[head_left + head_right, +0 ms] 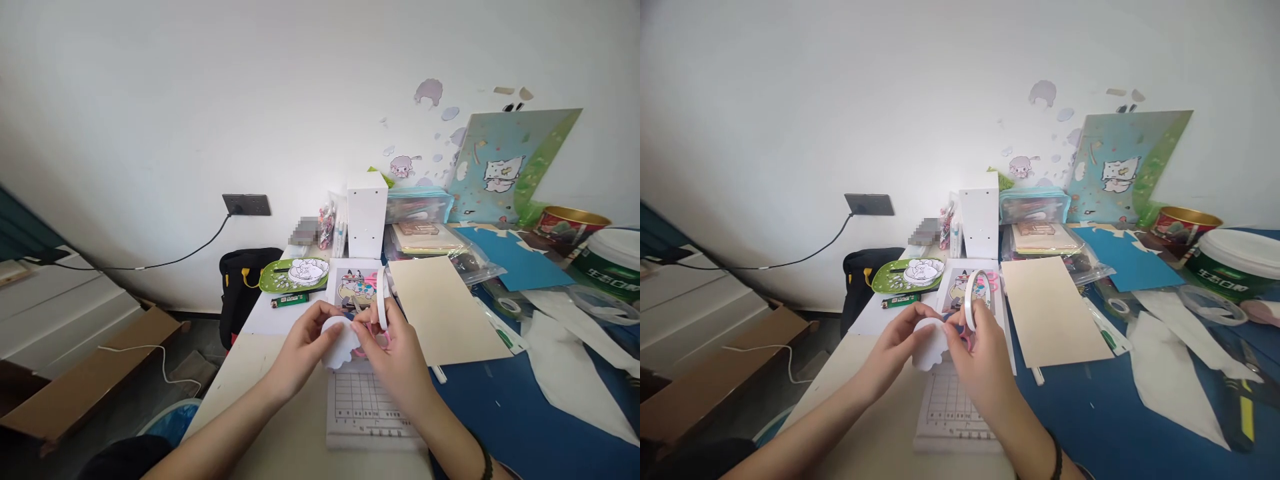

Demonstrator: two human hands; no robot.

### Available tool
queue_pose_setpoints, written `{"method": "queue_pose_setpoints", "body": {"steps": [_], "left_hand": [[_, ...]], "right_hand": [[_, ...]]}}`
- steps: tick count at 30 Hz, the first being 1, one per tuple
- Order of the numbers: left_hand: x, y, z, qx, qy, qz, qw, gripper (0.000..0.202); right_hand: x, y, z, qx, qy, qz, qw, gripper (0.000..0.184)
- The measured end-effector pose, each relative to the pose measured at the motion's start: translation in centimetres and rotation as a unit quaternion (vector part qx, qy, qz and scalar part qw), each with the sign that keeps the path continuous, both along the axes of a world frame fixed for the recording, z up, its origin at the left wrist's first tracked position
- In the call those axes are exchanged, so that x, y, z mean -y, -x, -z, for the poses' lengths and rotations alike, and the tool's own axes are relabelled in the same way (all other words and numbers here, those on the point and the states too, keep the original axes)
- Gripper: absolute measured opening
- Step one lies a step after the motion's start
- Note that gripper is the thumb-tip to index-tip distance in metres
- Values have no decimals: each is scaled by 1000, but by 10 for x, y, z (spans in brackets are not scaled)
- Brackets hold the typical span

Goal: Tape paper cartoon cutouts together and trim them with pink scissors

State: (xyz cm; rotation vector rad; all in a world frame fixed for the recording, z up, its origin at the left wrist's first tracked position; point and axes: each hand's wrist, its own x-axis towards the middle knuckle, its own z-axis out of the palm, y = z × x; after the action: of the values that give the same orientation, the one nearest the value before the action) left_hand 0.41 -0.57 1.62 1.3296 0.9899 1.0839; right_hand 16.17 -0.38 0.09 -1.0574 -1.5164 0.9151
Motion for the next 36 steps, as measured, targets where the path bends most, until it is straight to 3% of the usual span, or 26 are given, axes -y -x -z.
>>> {"method": "queue_pose_setpoints", "body": {"steps": [5, 9, 14, 21, 31, 36], "left_hand": [[-8, 2, 6, -10, 6, -22, 1000, 27], [-11, 5, 5, -18, -3, -5, 1000, 28], [-14, 6, 0, -37, -3, 22, 999, 28], [-16, 6, 4, -30, 15, 16, 999, 33], [-7, -5, 13, 4, 83, 79, 993, 39], [-10, -2, 12, 4, 94, 87, 992, 44]], "right_hand": [[-1, -1, -2, -9, -3, 9, 1000, 23], [-3, -2, -7, -11, 19, 26, 999, 22], [-5, -7, -11, 33, -18, 65, 997, 19], [-19, -19, -2, -52, -39, -11, 998, 23], [-14, -18, -6, -25, -41, -117, 992, 25], [-23, -27, -2, -25, -26, -107, 994, 27]]}}
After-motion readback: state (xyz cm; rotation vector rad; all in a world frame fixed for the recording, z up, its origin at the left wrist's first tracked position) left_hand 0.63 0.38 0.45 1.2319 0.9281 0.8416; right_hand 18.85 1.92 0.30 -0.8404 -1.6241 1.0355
